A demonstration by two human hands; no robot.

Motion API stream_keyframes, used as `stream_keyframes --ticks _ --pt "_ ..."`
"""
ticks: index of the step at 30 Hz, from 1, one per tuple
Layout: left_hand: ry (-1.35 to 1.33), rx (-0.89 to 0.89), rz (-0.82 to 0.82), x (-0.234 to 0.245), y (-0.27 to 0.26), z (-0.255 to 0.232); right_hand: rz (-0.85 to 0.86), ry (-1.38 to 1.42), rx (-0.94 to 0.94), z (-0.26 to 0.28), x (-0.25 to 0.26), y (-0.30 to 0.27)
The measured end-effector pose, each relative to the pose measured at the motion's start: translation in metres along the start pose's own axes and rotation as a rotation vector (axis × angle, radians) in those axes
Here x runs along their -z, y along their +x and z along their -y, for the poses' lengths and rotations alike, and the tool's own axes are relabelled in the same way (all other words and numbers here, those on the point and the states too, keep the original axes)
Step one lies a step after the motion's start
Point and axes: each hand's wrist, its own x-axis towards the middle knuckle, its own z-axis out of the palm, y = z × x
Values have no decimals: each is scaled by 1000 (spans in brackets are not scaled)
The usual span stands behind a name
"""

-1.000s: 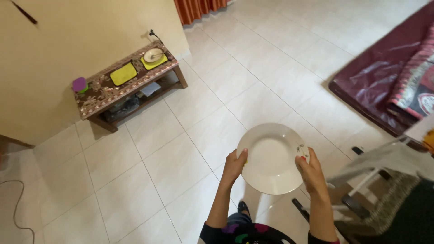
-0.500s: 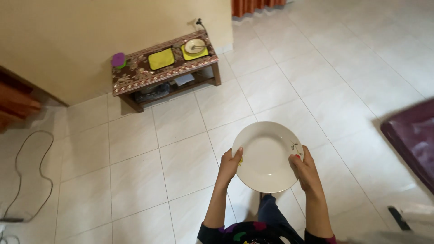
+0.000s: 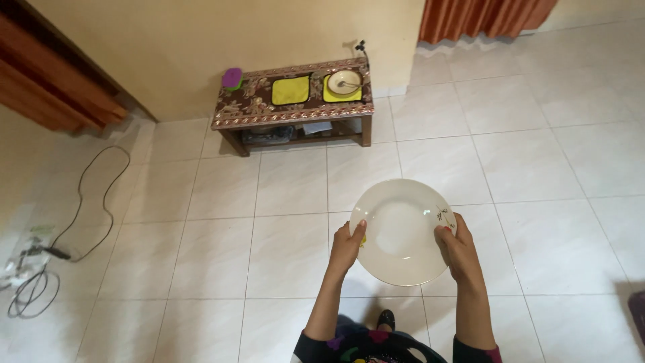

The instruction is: The person carries a placemat to a table and lays it down, then retrieves a plate from a dish rack and places it onto the placemat.

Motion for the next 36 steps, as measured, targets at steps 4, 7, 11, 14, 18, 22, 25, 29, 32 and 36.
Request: stream_keyframes --ticks 4,7,11,14,18,22,25,29,32,36 --pt "-14 3 -41 3 33 3 83 32 -54 -10 -7 49" --pt "-38 30 -71 4 64 0 112 33 -82 -6 -18 85" --pt "-29 32 -99 11 117 0 122 -43 -84 7 -43 138" --pt "-60 61 -120 22 163 -3 121 -106 -81 19 -70 177" --pt "-67 48 -123 47 220 -24 140 -122 -43 45 -105 224" --pt "-71 9 -122 72 276 -41 143 -92 -10 59 -140 273" --pt "-104 1 -136 86 304 -46 158 -127 -18 62 -162 301" --pt "-131 18 -158 99 344 -51 204 -115 -60 66 -189 351" --pt "-159 21 -198 106 380 -50 271 -82 -46 63 -208 399" --pt "-180 73 -270 115 442 -54 356 -88 -47 69 -236 474"
